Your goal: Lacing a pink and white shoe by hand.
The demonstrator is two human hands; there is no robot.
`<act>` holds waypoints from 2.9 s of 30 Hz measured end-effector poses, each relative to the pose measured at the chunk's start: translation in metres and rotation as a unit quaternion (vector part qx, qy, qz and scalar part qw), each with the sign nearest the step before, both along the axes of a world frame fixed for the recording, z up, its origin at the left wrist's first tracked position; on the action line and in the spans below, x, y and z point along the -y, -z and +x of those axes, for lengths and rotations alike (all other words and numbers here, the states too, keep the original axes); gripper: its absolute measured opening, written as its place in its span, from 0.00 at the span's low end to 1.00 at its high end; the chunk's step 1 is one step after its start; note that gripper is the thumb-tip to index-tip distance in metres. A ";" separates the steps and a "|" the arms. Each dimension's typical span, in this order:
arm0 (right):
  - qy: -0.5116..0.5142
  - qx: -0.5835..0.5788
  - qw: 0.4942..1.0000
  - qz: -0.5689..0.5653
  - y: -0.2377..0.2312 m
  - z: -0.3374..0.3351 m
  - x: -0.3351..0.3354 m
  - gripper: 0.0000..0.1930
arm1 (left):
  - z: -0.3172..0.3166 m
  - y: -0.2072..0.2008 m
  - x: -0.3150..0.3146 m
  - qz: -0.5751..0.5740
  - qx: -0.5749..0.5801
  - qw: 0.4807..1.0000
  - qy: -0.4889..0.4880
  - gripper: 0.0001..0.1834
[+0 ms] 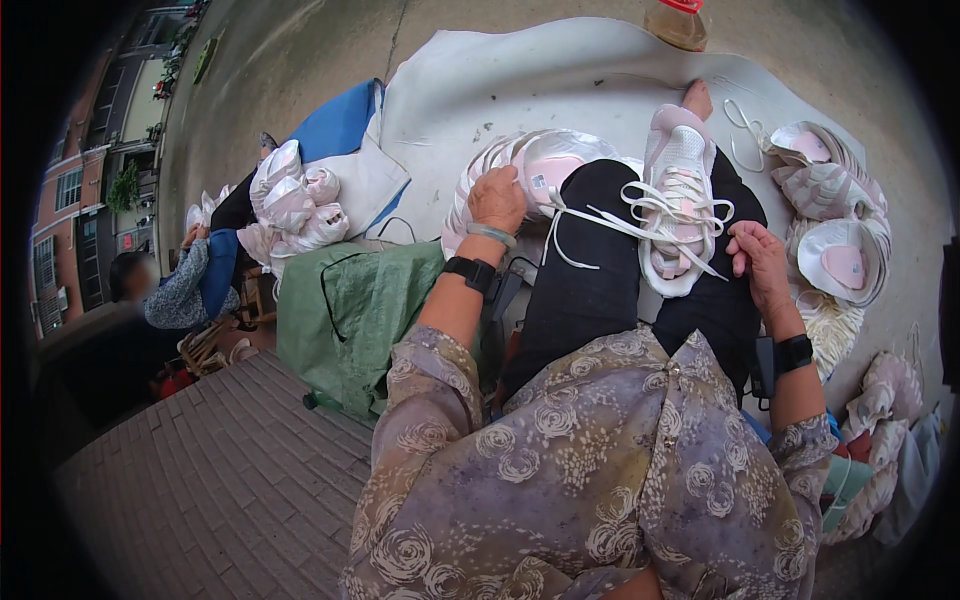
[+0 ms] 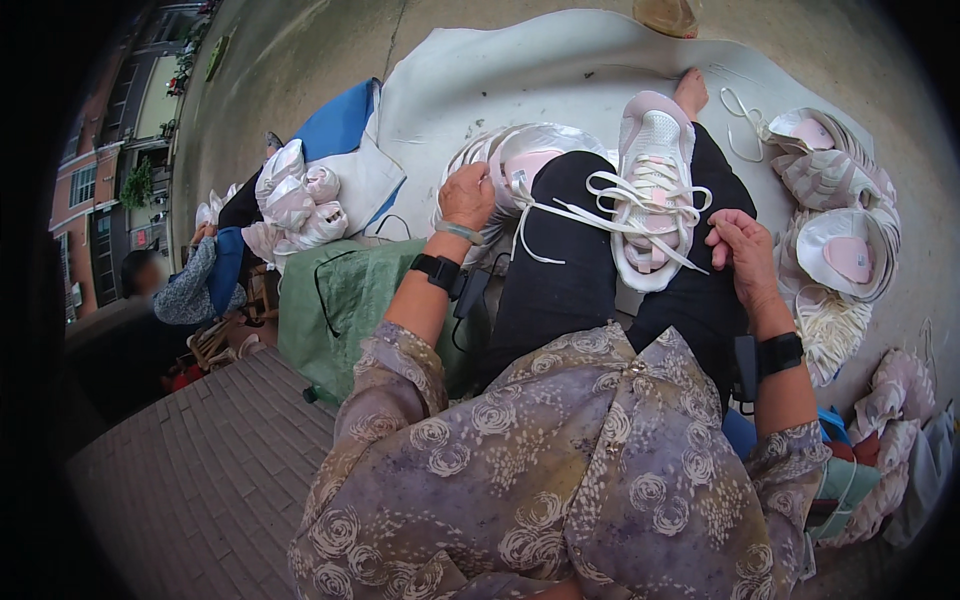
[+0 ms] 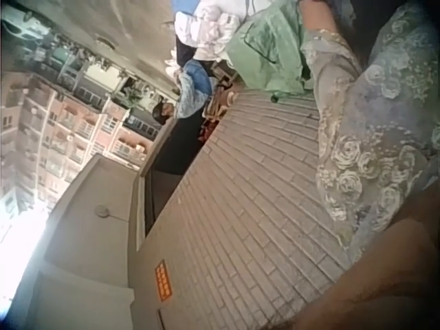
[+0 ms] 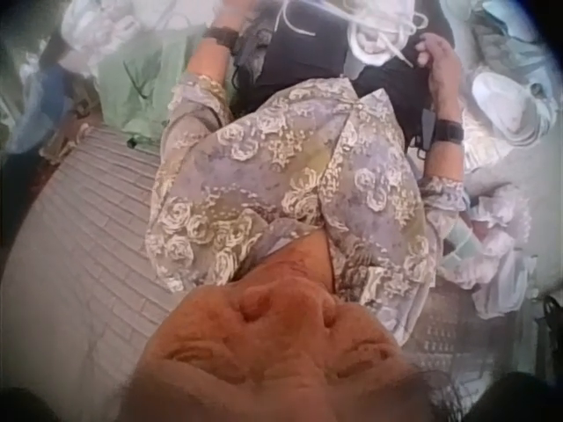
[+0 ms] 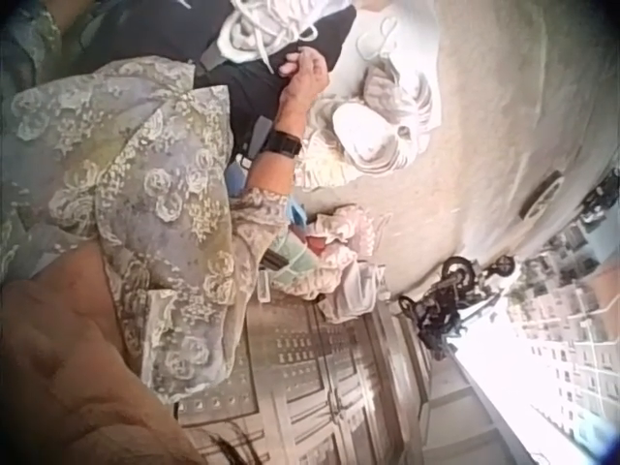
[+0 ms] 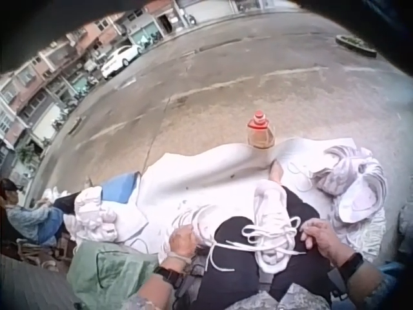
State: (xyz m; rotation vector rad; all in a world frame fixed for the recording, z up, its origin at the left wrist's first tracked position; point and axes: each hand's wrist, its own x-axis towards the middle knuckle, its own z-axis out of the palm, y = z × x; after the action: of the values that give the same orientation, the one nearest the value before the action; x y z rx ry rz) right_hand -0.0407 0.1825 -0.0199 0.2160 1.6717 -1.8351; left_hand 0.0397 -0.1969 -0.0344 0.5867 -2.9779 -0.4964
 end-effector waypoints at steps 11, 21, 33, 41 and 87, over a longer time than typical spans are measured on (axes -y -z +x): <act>0.013 0.029 0.999 -0.009 0.002 -0.007 0.001 0.06 | -0.085 0.051 0.006 -0.189 0.220 0.953 0.086 0.10; 0.011 0.037 0.999 0.001 -0.002 -0.010 0.001 0.12 | -0.080 0.033 0.011 -0.169 0.298 0.938 0.049 0.14; -0.018 -0.006 0.999 -0.031 -0.002 -0.004 0.001 0.11 | -0.018 -0.073 0.064 -0.040 0.093 0.986 -0.130 0.13; -0.029 -0.058 0.998 -0.007 -0.002 0.005 0.001 0.10 | 0.060 -0.154 -0.040 0.113 -0.091 0.988 -0.043 0.19; -0.151 -0.085 0.985 -0.009 0.043 -0.098 0.087 0.35 | 0.060 -0.121 -0.104 0.653 0.065 0.741 0.142 0.14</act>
State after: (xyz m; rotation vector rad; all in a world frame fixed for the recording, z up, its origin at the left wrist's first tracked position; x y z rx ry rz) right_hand -0.1384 0.0952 -0.0628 -0.1993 1.6953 -1.6741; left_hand 0.0992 -0.0928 0.0869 0.1285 -2.2914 -2.6618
